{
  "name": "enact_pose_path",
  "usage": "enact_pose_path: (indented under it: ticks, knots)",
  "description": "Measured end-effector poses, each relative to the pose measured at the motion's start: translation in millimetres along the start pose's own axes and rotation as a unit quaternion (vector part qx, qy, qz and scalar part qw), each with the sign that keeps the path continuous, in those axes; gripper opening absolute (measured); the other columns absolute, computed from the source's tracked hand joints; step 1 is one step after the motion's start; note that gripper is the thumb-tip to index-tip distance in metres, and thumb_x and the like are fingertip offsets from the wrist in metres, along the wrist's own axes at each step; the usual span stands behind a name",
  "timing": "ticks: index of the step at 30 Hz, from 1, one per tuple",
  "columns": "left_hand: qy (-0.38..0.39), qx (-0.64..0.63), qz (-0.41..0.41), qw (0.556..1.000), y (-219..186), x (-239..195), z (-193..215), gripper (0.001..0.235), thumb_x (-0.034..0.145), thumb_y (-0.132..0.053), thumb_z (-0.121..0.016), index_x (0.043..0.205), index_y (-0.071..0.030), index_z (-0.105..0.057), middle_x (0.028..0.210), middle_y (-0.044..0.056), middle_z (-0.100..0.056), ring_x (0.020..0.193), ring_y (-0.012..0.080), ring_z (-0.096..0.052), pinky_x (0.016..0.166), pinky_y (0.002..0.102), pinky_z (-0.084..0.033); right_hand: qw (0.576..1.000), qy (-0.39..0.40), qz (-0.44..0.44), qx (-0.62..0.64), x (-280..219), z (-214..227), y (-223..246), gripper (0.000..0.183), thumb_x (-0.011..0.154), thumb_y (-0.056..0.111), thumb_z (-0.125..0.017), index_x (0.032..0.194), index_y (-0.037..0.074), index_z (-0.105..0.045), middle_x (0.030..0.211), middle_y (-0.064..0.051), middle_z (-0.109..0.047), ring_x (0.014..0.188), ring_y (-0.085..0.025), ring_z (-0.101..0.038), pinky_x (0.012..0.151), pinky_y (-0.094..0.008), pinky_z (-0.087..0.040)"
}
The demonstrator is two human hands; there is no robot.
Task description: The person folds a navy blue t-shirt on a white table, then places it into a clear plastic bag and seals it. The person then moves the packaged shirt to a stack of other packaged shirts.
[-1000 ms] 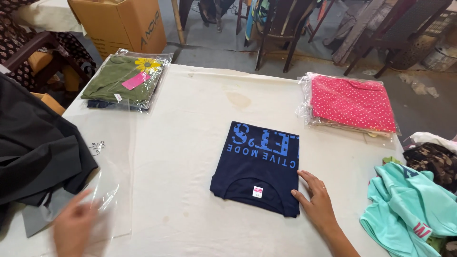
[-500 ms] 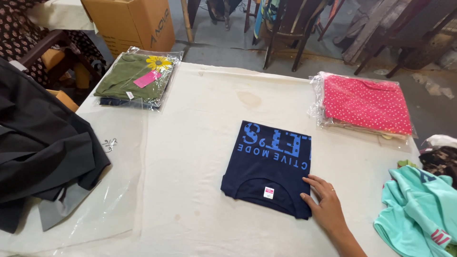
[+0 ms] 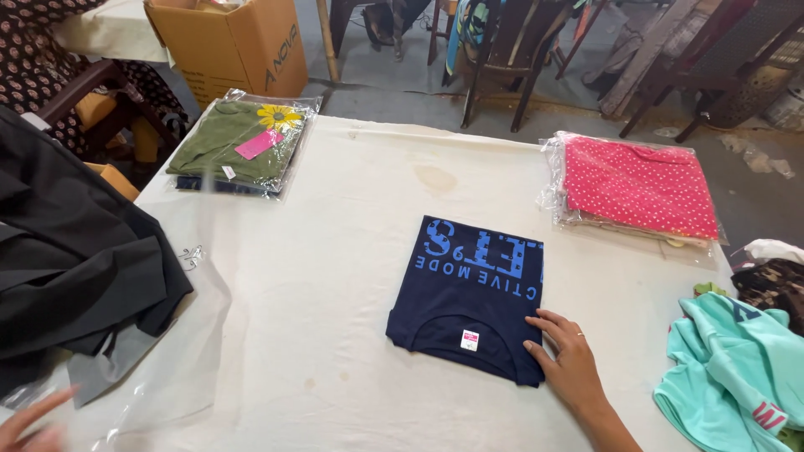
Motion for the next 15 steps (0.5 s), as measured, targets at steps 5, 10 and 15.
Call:
enact_pose_path:
  ticks: [5,10,15]
  knots:
    - [0.032,-0.157,-0.083,0.984,-325.2,-11.2,-211.8,0.044,0.092,-0.009,-0.056,0.134,-0.01,-0.068,0.065,-0.004,-0.044,0.057,0.0074,-0.039,0.052,0.024,-0.033,1.0,-0.004,-0.015,0.002,1.1,0.7,-4.5,0.039,0.08,0.022,-0.077,0.119,0.014,-0.075,0.134,-0.003,-0.066,0.124,-0.027,-0.059,0.105,-0.039,-0.047]
    - [0.102,-0.208,-0.177,0.957,-381.4,93.1,-375.4,0.048,0.1,-0.024,-0.063,0.147,-0.016,-0.055,0.088,0.0,-0.063,0.084,0.0084,-0.056,0.079,0.029,-0.045,0.995,0.0,-0.033,0.089,1.5,5.7,-8.3,0.035,0.083,0.018,-0.074,0.117,0.014,-0.074,0.133,-0.004,-0.065,0.121,-0.023,-0.061,0.092,-0.034,-0.057]
    - [0.159,-0.004,-0.232,0.96,-361.6,161.9,-467.1,0.071,0.098,-0.041,-0.056,0.16,-0.028,-0.025,0.139,0.005,-0.059,0.133,0.0183,-0.05,0.115,0.054,-0.011,0.997,0.001,-0.038,0.073,0.5,7.0,-10.6,0.036,0.084,0.018,-0.076,0.119,0.015,-0.074,0.129,-0.002,-0.068,0.109,-0.02,-0.067,0.085,-0.033,-0.057]
Point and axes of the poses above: each hand's wrist, its own x-axis towards the middle knuckle, its own z-axis out of the back of the hand, y = z × x, the point moved 7 cm from there along x, towards the middle knuckle
